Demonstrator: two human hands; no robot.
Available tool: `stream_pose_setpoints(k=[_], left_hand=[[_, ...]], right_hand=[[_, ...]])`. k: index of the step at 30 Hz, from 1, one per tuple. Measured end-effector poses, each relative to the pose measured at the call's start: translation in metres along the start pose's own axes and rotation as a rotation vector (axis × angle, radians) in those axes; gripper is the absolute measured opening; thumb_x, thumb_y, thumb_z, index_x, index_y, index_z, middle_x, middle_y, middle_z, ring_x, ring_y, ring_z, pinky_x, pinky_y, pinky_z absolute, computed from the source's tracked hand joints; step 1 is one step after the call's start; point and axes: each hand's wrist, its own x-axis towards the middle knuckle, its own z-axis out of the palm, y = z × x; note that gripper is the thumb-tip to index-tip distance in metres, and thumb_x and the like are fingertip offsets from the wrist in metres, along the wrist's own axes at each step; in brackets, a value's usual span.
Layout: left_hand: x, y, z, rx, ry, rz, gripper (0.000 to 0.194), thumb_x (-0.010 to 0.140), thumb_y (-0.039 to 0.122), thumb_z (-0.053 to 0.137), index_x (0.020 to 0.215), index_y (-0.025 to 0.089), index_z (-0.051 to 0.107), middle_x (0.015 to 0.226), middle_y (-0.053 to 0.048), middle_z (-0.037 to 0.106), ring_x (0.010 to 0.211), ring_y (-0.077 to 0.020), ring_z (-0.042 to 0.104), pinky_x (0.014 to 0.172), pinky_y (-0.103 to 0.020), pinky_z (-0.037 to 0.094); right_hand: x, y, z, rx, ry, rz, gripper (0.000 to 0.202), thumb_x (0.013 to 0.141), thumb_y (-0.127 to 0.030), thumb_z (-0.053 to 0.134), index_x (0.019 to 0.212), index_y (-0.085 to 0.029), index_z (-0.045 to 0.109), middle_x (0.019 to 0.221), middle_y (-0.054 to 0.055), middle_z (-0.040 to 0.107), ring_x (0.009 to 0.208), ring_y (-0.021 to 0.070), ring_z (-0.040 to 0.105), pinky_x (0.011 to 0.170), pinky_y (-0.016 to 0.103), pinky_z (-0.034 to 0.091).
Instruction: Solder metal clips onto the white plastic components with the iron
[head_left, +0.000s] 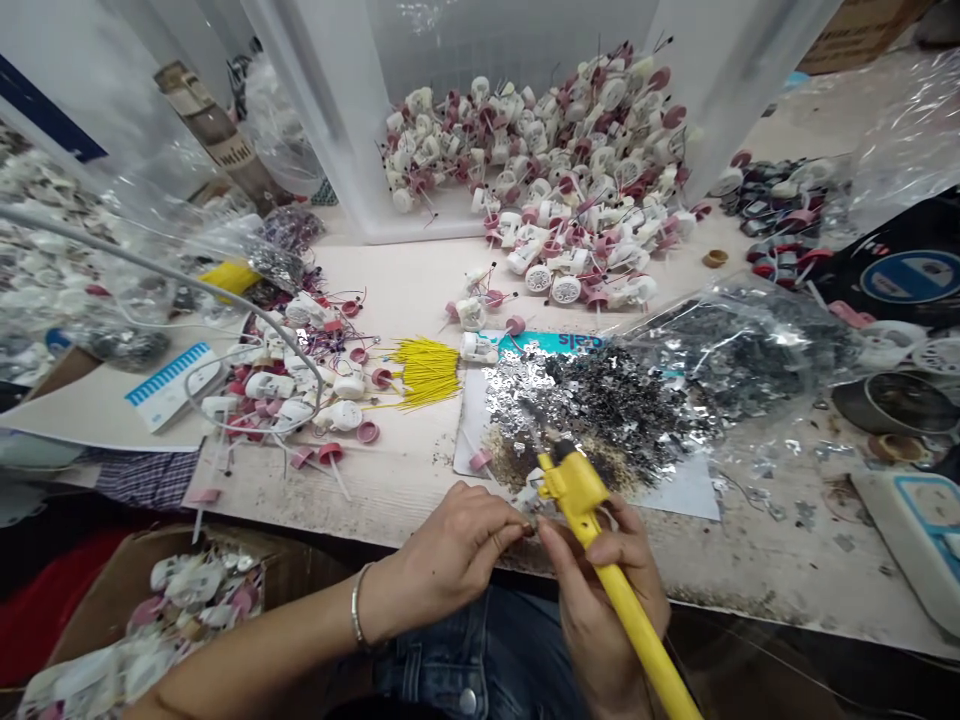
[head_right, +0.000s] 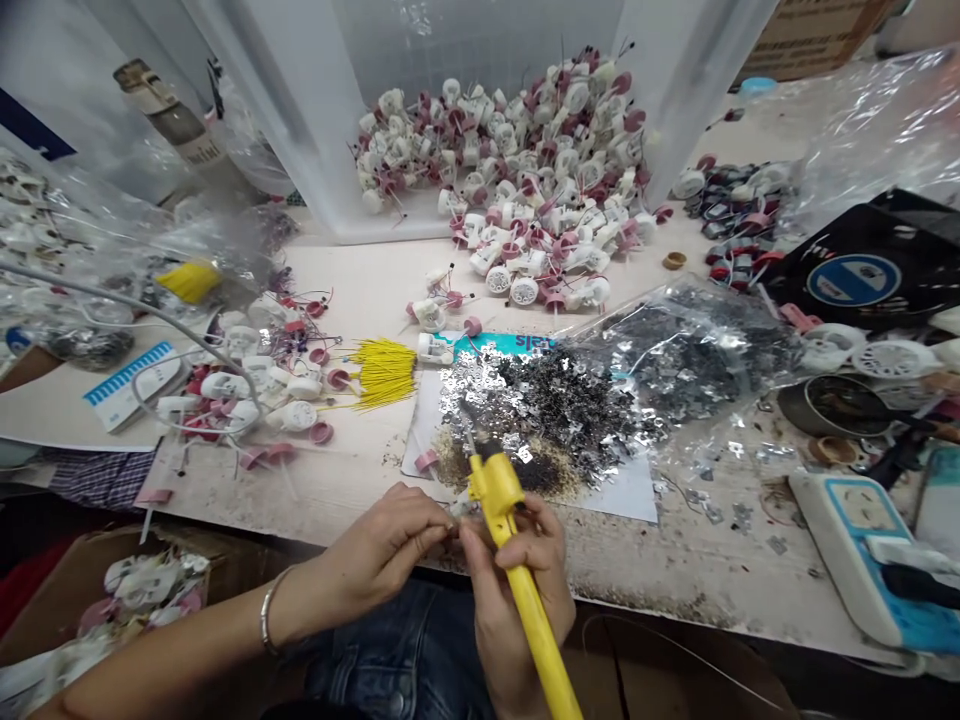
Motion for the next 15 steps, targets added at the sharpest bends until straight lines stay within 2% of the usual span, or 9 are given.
stream_pose_setpoints(k=[2,4,6,8,11,13,15], left_hand=[[-0.001,0.002,0.0,0.043,0.021,-0.018,0.028,0.098,0.022,0.039,0.085,0.017,0.062,0.077,-0.003,0.066,0.078,-0.016,0.056,0.078,-0.031,0.039],[-0.002,0.004,0.0,0.084,-0.013,-0.016,0.029,0.098,0.022,0.038,0.081,0.017,0.061,0.075,-0.002,0.064,0.079,-0.0163,0.055,0.079,-0.032,0.036],[-0.002,0.005,0.0,0.109,-0.018,-0.031,0.031,0.099,0.02,0.036,0.078,0.017,0.059,0.074,-0.002,0.063,0.08,-0.0165,0.054,0.079,-0.033,0.034],[-0.002,0.004,0.001,0.113,0.048,-0.068,0.031,0.099,0.02,0.035,0.078,0.017,0.058,0.076,-0.002,0.063,0.079,-0.0161,0.054,0.079,-0.033,0.034],[-0.002,0.0,0.003,0.118,0.14,-0.124,0.026,0.098,0.02,0.039,0.085,0.018,0.061,0.079,-0.001,0.066,0.079,-0.016,0.055,0.08,-0.033,0.033],[-0.003,-0.003,0.004,0.142,0.123,-0.14,0.019,0.096,0.021,0.046,0.091,0.02,0.063,0.083,-0.001,0.069,0.08,-0.0169,0.056,0.081,-0.034,0.032],[-0.003,-0.004,0.003,0.185,0.07,-0.142,0.014,0.095,0.022,0.05,0.093,0.021,0.064,0.086,-0.001,0.07,0.082,-0.0179,0.057,0.082,-0.036,0.032]], right_hand=[[-0.001,-0.001,0.0,0.041,0.031,0.011,0.031,0.07,-0.013,0.075,0.072,-0.02,0.044,0.113,0.004,0.054,0.106,0.0176,0.063,0.079,0.028,0.058],[-0.001,-0.002,0.0,0.084,-0.045,0.069,0.03,0.071,-0.015,0.074,0.075,-0.02,0.045,0.121,0.006,0.051,0.099,0.0182,0.066,0.072,0.029,0.06],[-0.001,-0.002,0.001,0.043,-0.079,0.074,0.027,0.073,-0.017,0.074,0.075,-0.02,0.047,0.118,0.005,0.053,0.103,0.0191,0.065,0.073,0.029,0.06],[-0.001,-0.001,0.001,-0.053,-0.027,-0.017,0.027,0.073,-0.016,0.074,0.073,-0.02,0.047,0.109,0.005,0.058,0.111,0.0181,0.061,0.077,0.026,0.058],[-0.002,0.001,-0.005,-0.133,-0.003,-0.179,0.028,0.071,-0.01,0.074,0.071,-0.02,0.048,0.107,0.004,0.059,0.109,0.0158,0.061,0.074,0.022,0.057],[-0.003,0.003,-0.014,-0.147,-0.056,-0.255,0.025,0.071,-0.005,0.072,0.073,-0.02,0.051,0.109,0.005,0.06,0.103,0.0151,0.063,0.072,0.022,0.057],[-0.006,0.002,-0.028,-0.112,-0.07,-0.289,0.024,0.072,-0.002,0.067,0.085,-0.02,0.056,0.108,0.005,0.062,0.101,0.0159,0.065,0.075,0.025,0.058]])
